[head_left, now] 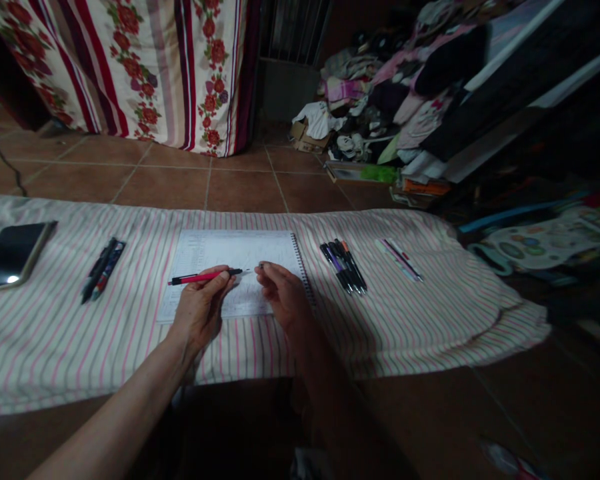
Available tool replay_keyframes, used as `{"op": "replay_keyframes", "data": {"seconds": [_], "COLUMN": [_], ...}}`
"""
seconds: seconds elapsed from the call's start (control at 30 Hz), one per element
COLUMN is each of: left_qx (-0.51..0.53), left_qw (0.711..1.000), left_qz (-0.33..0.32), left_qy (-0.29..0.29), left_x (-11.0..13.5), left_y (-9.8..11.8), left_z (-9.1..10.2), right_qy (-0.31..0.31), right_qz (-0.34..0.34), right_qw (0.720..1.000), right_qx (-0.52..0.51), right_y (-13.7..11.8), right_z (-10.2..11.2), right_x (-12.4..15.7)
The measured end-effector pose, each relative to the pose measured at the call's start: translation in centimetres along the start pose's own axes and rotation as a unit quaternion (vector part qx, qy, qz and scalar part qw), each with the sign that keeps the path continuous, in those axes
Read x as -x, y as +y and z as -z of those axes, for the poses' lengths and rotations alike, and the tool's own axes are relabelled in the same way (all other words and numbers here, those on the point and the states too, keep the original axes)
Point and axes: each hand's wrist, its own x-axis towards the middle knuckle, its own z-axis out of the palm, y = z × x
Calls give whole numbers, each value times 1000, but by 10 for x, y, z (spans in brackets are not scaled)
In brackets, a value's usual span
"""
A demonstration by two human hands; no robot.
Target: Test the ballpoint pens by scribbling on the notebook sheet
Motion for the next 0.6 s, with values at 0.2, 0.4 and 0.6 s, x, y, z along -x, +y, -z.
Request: {"op": "replay_keyframes", "data": {"seconds": [0.2,0.4,0.6], "left_qx": [8,8,1], "left_qw": [1000,1000,1000], "left_qz": [-1,2,0], "left_qy": [10,7,11], "left_x": [1,0,-2], "left_y": [1,0,-1], "left_z": [-3,-3,-4], "right_qy": [-34,-23,7], "right_qz": [-42,-59,131], "right_qw": [996,994,978], "right_qx": [-74,-92,162], "right_y": [-4,-5,-3], "right_z": [1,-2,10], "right_x": [-3,-3,-8]}}
